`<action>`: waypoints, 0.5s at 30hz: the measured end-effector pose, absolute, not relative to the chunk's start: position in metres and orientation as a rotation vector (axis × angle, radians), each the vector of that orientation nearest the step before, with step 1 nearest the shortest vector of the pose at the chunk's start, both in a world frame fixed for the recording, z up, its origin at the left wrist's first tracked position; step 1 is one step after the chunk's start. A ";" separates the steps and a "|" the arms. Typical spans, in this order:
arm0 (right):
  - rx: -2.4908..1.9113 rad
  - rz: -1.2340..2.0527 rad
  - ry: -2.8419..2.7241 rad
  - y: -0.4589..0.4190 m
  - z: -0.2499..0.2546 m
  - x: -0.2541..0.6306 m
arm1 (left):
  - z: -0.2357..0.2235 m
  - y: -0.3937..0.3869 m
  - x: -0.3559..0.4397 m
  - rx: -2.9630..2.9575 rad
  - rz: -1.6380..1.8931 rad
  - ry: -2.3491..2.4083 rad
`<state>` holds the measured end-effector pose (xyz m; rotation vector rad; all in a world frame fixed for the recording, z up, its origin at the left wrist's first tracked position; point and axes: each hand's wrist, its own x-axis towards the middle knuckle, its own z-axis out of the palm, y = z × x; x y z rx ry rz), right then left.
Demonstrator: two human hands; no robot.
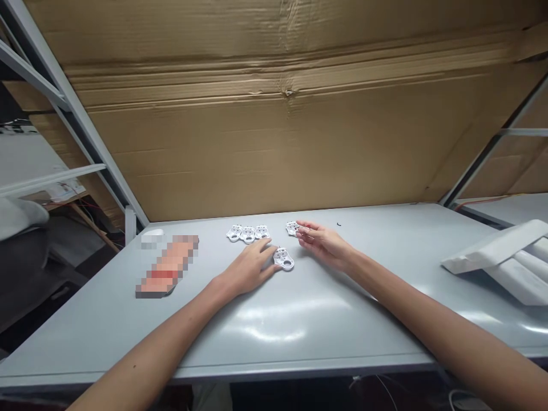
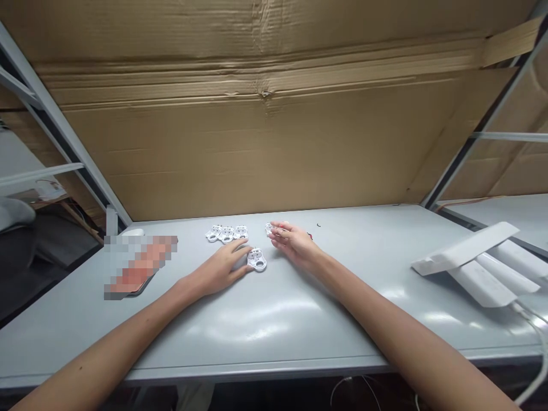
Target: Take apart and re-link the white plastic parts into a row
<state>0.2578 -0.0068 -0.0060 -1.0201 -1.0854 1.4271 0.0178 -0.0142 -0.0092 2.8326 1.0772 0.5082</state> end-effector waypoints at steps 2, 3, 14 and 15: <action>-1.005 1.503 -0.993 -0.006 -0.007 0.258 | -0.009 -0.015 0.018 2.838 0.495 1.083; -0.991 1.525 -0.974 -0.006 -0.007 0.257 | -0.008 -0.015 0.018 2.841 0.487 1.085; -0.919 1.628 -0.814 -0.011 0.006 0.252 | -0.010 -0.015 0.019 2.873 0.438 1.111; -0.921 1.632 -0.817 -0.011 0.007 0.252 | -0.010 -0.015 0.019 2.873 0.444 1.109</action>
